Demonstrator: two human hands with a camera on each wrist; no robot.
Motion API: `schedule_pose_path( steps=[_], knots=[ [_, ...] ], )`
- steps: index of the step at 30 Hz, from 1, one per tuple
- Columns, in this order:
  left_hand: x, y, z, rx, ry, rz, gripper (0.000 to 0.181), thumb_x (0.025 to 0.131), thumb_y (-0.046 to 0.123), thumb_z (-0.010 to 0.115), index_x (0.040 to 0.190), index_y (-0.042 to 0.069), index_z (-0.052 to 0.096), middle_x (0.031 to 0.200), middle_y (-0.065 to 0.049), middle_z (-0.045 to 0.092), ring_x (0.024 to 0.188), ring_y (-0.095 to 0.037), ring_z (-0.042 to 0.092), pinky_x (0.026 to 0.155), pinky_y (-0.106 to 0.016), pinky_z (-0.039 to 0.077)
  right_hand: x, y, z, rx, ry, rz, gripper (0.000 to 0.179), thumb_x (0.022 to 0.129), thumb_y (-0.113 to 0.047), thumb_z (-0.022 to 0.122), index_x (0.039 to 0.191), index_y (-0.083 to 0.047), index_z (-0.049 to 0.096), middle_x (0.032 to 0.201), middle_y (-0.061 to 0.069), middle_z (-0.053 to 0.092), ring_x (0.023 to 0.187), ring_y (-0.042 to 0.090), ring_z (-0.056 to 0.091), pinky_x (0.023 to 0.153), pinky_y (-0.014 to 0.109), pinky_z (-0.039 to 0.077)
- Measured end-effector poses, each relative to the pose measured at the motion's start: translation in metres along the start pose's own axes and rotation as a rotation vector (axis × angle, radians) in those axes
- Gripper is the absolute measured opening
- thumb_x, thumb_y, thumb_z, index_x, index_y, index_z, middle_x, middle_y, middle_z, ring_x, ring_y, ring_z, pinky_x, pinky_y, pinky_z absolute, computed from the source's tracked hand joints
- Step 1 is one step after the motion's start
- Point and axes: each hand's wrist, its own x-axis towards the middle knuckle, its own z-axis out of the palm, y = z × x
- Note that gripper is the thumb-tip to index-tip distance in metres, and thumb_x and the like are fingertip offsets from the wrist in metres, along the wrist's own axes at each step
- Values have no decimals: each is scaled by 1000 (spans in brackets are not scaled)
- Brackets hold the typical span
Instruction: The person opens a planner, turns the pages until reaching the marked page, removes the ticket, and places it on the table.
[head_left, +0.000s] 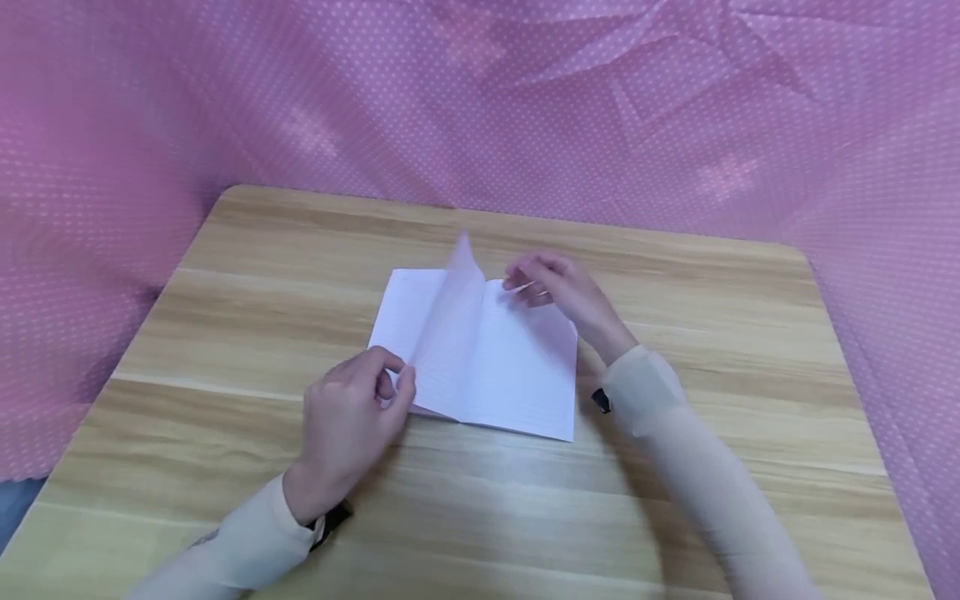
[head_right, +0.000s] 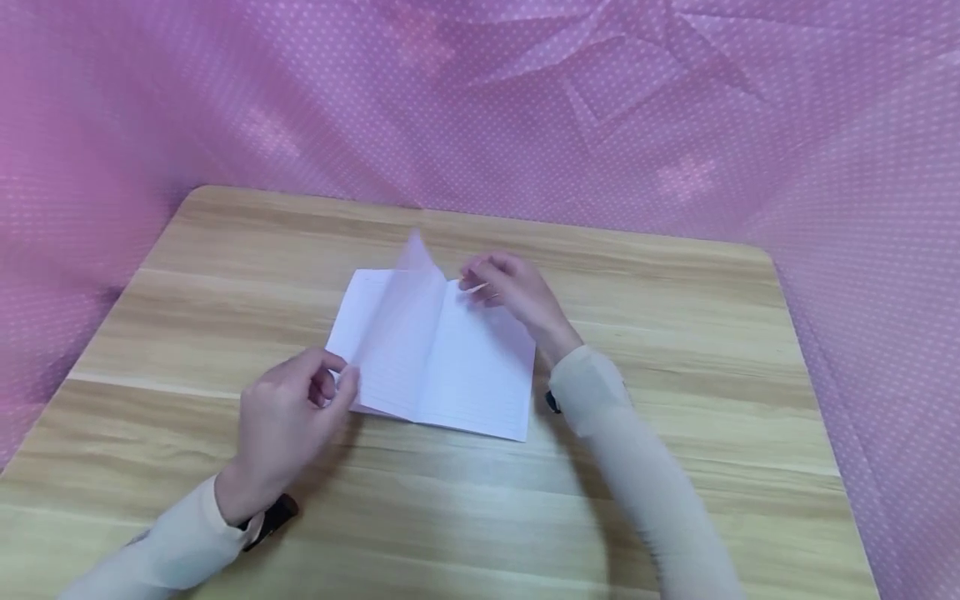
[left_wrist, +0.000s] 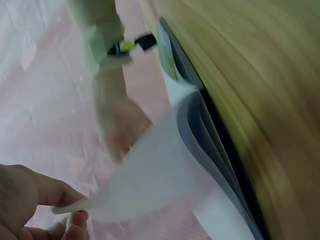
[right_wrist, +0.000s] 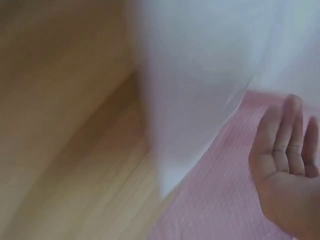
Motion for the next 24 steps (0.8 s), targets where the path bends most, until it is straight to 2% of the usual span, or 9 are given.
schedule_pose_path(
  steps=[3, 6, 8, 12, 15, 18, 21, 24],
  knots=[
    [-3, -11, -5, -13, -41, -99, 11, 90, 9, 77, 83, 6, 68, 63, 2, 56, 52, -10, 49, 48, -36, 42, -6, 8, -14, -437, 55, -85, 28, 112, -27, 64, 124, -4, 73, 118, 15, 76, 105, 34, 71, 95, 50, 55],
    [-7, -20, -7, -13, -112, -213, 14, 87, 7, 81, 82, 6, 68, 63, 3, 56, 52, -9, 48, 50, -36, 42, -11, 15, -27, -836, 104, -132, 23, 108, -25, 70, 121, -7, 75, 117, 14, 75, 105, 34, 70, 93, 53, 54],
    [-10, -25, -9, 0, -180, -286, 16, 87, 8, 82, 80, 7, 68, 63, 4, 55, 52, -11, 47, 51, -37, 41, -14, 18, -35, -980, 98, -124, 25, 106, -23, 72, 123, -5, 75, 115, 16, 73, 105, 35, 69, 91, 56, 54],
    [-10, -36, -10, 64, -382, -400, 22, 92, 14, 82, 80, 9, 64, 63, 3, 53, 55, -18, 50, 54, -40, 39, -19, 21, -46, -1061, 54, -30, 29, 104, -23, 76, 126, -4, 74, 107, 14, 68, 98, 34, 64, 85, 52, 54],
    [-6, -45, -9, 113, -574, -481, 28, 97, 21, 81, 82, 10, 60, 66, 0, 53, 61, -23, 52, 58, -41, 40, -20, 23, -49, -1070, 25, 16, 30, 102, -24, 78, 126, -5, 74, 106, 12, 66, 95, 32, 62, 84, 50, 53],
    [-3, -52, -6, 142, -705, -553, 30, 99, 27, 80, 91, 7, 59, 68, -3, 53, 65, -25, 53, 62, -41, 40, -19, 24, -50, -1064, 14, 33, 29, 102, -24, 79, 125, -6, 74, 108, 11, 67, 97, 31, 63, 87, 50, 52],
    [-2, -55, -3, 156, -724, -587, 38, 98, 28, 83, 112, 0, 61, 70, -6, 58, 66, -27, 55, 62, -43, 42, -18, 26, -51, -1056, 17, 27, 27, 102, -22, 79, 123, -6, 74, 111, 12, 68, 100, 32, 64, 90, 51, 53],
    [-2, -55, -2, 160, -710, -554, 57, 97, 25, 85, 138, -3, 57, 77, -15, 67, 68, -32, 61, 61, -46, 46, -17, 27, -52, -1045, 25, 18, 24, 101, -19, 80, 121, -7, 74, 113, 13, 70, 103, 33, 66, 91, 52, 53]
  ],
)
